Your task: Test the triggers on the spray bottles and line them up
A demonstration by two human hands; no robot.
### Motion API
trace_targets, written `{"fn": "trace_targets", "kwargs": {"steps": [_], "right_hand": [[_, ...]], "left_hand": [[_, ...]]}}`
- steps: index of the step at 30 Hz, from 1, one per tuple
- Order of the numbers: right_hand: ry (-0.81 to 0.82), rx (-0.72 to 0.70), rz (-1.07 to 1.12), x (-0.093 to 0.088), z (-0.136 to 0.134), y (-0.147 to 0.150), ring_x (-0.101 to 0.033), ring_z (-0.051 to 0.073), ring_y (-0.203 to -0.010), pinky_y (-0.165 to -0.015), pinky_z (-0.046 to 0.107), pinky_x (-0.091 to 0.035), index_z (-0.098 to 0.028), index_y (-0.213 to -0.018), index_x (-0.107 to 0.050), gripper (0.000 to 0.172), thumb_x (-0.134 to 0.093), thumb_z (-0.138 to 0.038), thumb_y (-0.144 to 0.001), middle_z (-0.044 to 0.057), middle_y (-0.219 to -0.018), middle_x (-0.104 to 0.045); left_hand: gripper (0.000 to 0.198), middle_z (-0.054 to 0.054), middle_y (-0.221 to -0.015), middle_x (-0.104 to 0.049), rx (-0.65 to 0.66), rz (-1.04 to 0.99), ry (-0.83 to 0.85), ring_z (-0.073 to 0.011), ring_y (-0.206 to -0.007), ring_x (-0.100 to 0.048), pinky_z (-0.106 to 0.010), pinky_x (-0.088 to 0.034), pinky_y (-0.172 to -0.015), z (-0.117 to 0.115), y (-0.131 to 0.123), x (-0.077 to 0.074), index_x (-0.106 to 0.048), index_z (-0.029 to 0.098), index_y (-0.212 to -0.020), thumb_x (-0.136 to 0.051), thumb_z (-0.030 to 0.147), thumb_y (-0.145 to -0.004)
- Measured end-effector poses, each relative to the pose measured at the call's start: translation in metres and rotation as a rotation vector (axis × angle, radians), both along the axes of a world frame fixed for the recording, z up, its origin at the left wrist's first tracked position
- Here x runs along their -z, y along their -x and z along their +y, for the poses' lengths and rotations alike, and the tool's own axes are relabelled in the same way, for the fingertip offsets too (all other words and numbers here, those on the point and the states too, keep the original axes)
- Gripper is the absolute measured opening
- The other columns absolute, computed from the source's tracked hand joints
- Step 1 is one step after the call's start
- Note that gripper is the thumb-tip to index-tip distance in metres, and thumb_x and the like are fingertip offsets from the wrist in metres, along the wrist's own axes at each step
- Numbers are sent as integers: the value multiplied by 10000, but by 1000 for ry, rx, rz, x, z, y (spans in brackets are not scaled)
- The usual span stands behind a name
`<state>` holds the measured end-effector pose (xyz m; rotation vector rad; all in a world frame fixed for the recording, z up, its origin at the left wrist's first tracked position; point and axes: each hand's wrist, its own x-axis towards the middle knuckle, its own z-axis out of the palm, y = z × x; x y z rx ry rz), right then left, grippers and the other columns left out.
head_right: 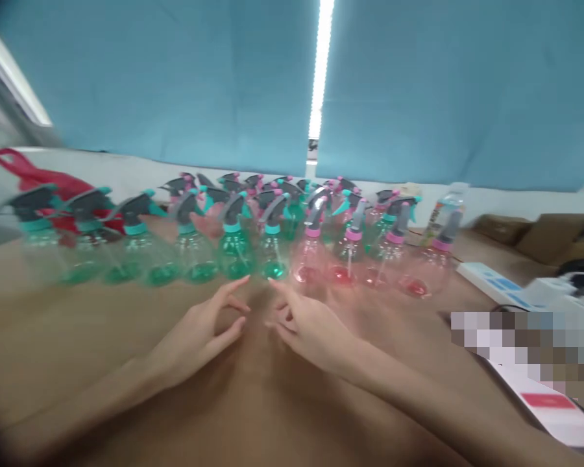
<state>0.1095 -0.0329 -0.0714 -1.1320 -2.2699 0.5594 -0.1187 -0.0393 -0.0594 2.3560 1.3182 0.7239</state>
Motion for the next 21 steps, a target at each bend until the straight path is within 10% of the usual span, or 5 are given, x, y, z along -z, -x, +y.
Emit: {"fn": "trace_targets", "kwargs": {"steps": [4,8,16,21], "right_hand": [[-71,-95,-14,-1,13,49,-665,179,-733,-664,304,-497,-211,-980,-661,131,-565,-285,-928,34,-881,-730],[-112,-136,-31,-2,26,98,-552,152,-537,-517,274,-364,-220,-739,-644,304,-537,-402,-957,-18,-581,-614],[-145,-250,33,2,42,192,-572,140,-568,-545,264,-382,-216,-752,-661,251,-572,-349,-945,-19,-638,-653],[-145,-298,165,8,47,249,-671,167,-786,-724,318,-517,-227,-1233,-580,321,-604,-310,-923,59,-1103,-692]], "left_hand": [[235,-64,-1043,-669,-144,23,-69,-251,-959,-660,-411,-511,-841,-11,51,-1,-562,220,-1132,-466,256,-920],[202,-38,-935,-588,-233,7,-114,-193,-790,-633,-353,-525,-733,-22,96,1,-573,199,-827,-440,297,-943],[179,-34,-976,-560,-411,-97,-155,-198,-838,-621,-333,-551,-708,-29,176,14,-597,215,-864,-491,348,-918],[132,-47,-976,-599,-622,-210,-216,-238,-899,-646,-371,-550,-748,-13,225,5,-610,214,-874,-566,331,-831]]}}
